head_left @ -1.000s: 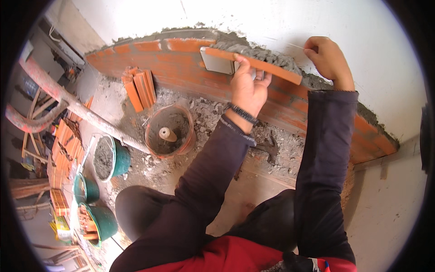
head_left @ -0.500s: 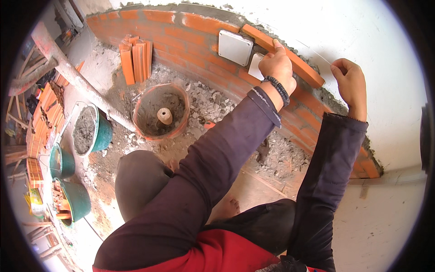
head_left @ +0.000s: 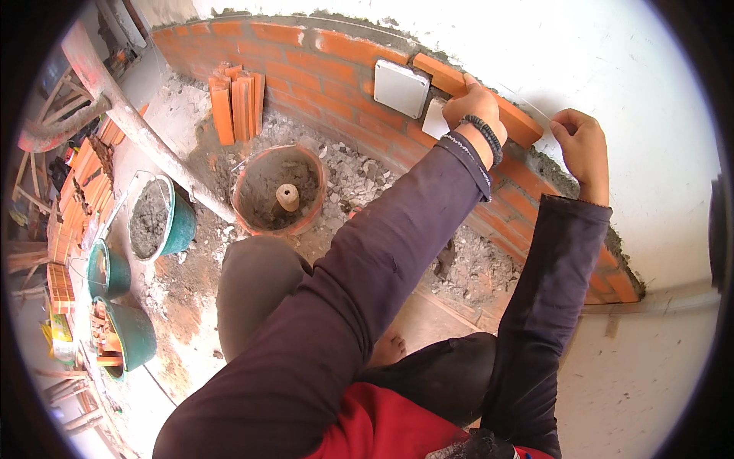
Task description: The person applies mortar to a brick with a trowel and places it onto a wall, then taps it into position using the handle of a hammer.
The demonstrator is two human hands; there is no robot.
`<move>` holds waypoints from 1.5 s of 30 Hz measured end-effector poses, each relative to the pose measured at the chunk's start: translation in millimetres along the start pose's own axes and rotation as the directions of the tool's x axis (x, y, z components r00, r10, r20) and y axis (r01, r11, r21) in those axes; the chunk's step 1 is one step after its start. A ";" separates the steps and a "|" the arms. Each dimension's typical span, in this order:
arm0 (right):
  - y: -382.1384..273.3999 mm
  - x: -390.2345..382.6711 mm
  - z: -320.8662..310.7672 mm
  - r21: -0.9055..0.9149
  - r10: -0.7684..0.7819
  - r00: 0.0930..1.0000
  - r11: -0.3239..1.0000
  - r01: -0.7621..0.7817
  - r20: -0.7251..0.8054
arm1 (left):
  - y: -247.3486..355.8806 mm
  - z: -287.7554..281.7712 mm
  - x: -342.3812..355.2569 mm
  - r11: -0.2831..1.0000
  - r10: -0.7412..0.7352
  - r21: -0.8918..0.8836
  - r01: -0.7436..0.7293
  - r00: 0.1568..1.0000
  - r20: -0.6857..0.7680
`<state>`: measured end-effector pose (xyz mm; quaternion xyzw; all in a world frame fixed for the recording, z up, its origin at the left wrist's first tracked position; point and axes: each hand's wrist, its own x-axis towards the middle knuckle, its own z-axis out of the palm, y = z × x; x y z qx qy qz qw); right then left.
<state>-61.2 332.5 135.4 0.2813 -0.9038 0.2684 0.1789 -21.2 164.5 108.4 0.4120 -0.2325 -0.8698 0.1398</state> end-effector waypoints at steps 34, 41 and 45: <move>-14.2 -6.3 46.1 -0.166 0.163 0.975 0.968 -0.187 -0.152 | -55.7 -51.3 54.3 0.032 0.833 0.613 -0.789 0.360 0.420; -13.7 -3.4 44.1 -0.224 0.115 0.987 0.965 -0.139 -0.115 | -58.9 -54.7 86.8 -0.246 0.817 0.638 -0.730 0.198 0.541; -17.2 -1.9 42.7 -0.188 0.141 0.987 0.970 -0.152 -0.071 | -54.8 -56.0 82.8 -0.197 0.823 0.590 -0.783 0.195 0.534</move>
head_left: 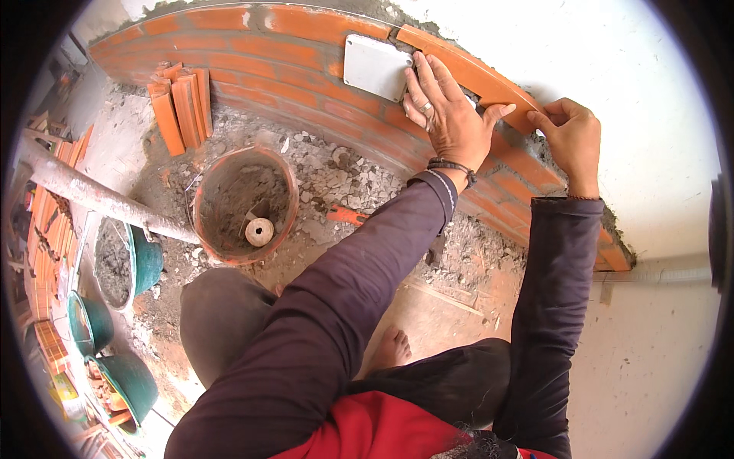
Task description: The person applies mortar to a brick with a trowel and places it onto a wall, then taps it into position using the handle of a hammer.
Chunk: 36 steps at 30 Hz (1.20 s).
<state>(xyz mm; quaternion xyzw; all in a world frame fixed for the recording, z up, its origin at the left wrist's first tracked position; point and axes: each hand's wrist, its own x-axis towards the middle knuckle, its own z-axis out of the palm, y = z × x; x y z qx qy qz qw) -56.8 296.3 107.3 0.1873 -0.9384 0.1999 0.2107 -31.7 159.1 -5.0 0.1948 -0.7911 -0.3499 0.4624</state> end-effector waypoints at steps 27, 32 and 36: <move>17.2 -1.7 2.3 -0.024 -0.204 0.978 0.979 0.203 -0.033 | -9.9 -8.9 5.5 0.993 0.090 -0.080 -0.089 0.996 0.005; 17.3 -3.9 5.4 -0.046 -0.209 0.974 0.978 0.205 -0.089 | -13.1 -6.8 6.4 0.990 0.119 -0.074 -0.122 0.992 -0.035; 20.1 -4.2 9.5 -0.014 -0.152 0.987 0.988 0.152 -0.052 | -10.4 -5.1 6.1 0.990 0.119 -0.074 -0.122 0.992 -0.047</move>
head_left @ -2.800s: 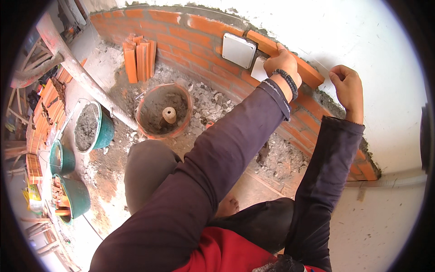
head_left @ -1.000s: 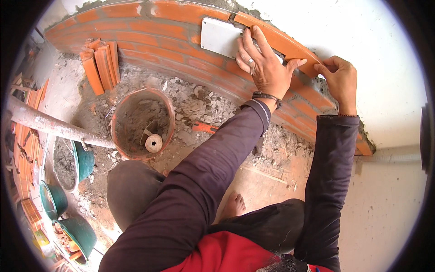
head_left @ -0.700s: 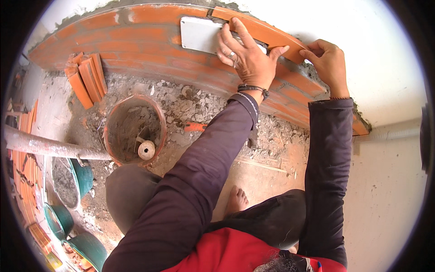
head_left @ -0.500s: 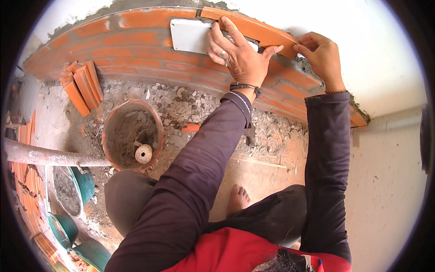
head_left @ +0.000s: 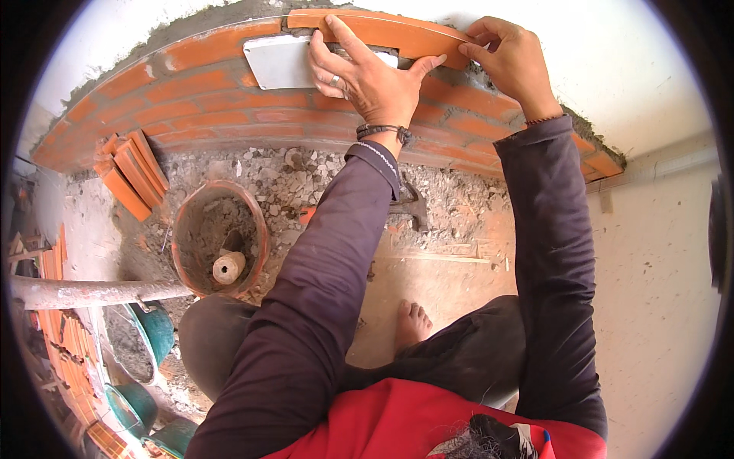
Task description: The person applies mortar to a brick with a trowel and places it onto a wall, then taps it into position using the handle of a hammer.
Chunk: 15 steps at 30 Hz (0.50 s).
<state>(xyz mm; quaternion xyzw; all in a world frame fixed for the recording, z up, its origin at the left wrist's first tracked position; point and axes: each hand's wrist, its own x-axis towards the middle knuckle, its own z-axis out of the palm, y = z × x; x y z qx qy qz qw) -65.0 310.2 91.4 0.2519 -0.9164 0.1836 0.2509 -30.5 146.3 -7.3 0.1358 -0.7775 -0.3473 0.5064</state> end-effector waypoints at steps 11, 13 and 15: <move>-0.4 -2.6 -2.6 -0.062 -0.028 1.000 0.998 0.028 0.000 | 4.3 0.2 -2.0 0.999 -0.051 -0.004 0.051 0.998 0.024; -1.8 -2.7 -7.6 -0.132 -0.145 0.989 0.981 0.141 -0.024 | 3.2 -0.2 -0.5 0.999 -0.044 -0.001 0.045 0.999 0.015; -10.4 -6.2 -18.7 -0.108 -0.191 0.963 0.979 0.173 -0.189 | -2.3 -3.8 0.3 1.000 -0.017 0.006 0.017 1.000 0.015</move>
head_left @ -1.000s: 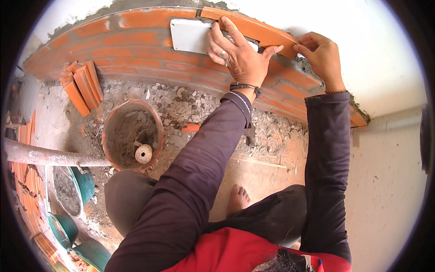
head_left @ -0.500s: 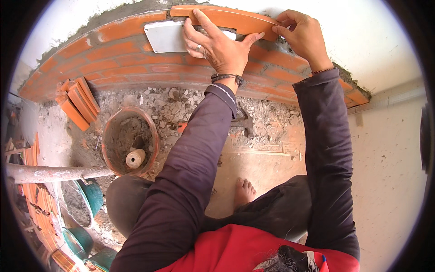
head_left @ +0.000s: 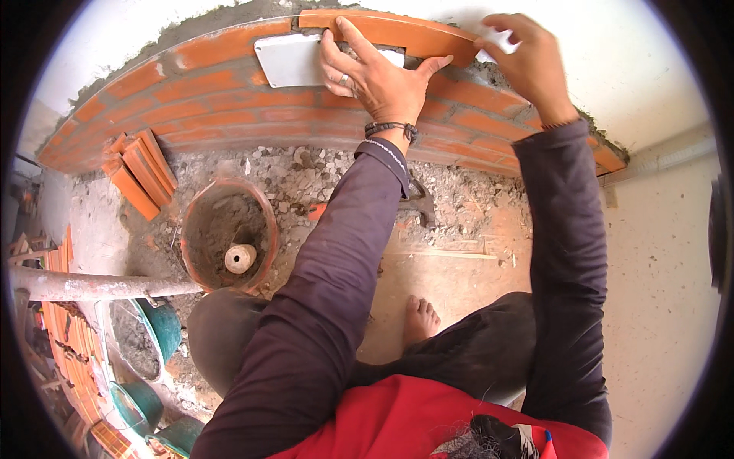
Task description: The person applies mortar to a brick with a trowel and places it onto a wall, then taps it into position using the handle of a hammer.
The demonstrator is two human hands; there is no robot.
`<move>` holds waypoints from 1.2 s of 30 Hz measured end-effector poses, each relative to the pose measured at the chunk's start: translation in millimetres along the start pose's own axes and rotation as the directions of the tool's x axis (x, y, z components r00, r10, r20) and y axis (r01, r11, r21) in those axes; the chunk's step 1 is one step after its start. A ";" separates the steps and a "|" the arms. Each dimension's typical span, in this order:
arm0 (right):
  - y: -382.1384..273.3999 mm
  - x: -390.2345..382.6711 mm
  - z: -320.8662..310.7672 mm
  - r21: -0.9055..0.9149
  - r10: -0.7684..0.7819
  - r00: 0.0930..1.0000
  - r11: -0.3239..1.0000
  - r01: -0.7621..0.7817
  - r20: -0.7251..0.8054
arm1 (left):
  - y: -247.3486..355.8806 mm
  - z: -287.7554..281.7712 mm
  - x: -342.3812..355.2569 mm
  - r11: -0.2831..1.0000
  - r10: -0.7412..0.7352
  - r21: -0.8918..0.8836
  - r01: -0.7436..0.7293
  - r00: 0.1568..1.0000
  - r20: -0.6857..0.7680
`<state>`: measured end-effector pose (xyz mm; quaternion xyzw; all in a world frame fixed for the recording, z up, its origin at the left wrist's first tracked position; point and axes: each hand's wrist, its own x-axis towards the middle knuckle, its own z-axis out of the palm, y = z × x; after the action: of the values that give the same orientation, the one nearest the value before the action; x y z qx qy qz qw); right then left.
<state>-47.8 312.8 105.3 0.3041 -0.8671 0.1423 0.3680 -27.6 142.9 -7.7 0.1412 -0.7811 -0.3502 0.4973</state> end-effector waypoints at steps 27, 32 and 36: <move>-49.4 -312.4 163.8 0.028 -0.140 0.678 0.984 0.173 0.721 | 3.4 -23.4 -32.3 0.830 -0.310 -0.504 0.240 0.949 -0.058; -52.8 -319.5 141.6 0.097 -0.163 0.674 0.986 0.134 0.721 | -1.0 -29.3 -19.5 0.793 -0.384 -0.535 0.291 0.921 -0.069; -46.4 -321.3 83.3 0.161 -0.101 0.585 0.986 -0.052 0.805 | 4.2 -37.3 -11.8 0.762 -0.402 -0.571 0.306 0.914 -0.048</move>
<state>110.5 373.5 -183.8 0.3771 -0.9199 0.0551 -0.0921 11.1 137.5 -3.1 0.1659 -0.5607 -0.6350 0.5048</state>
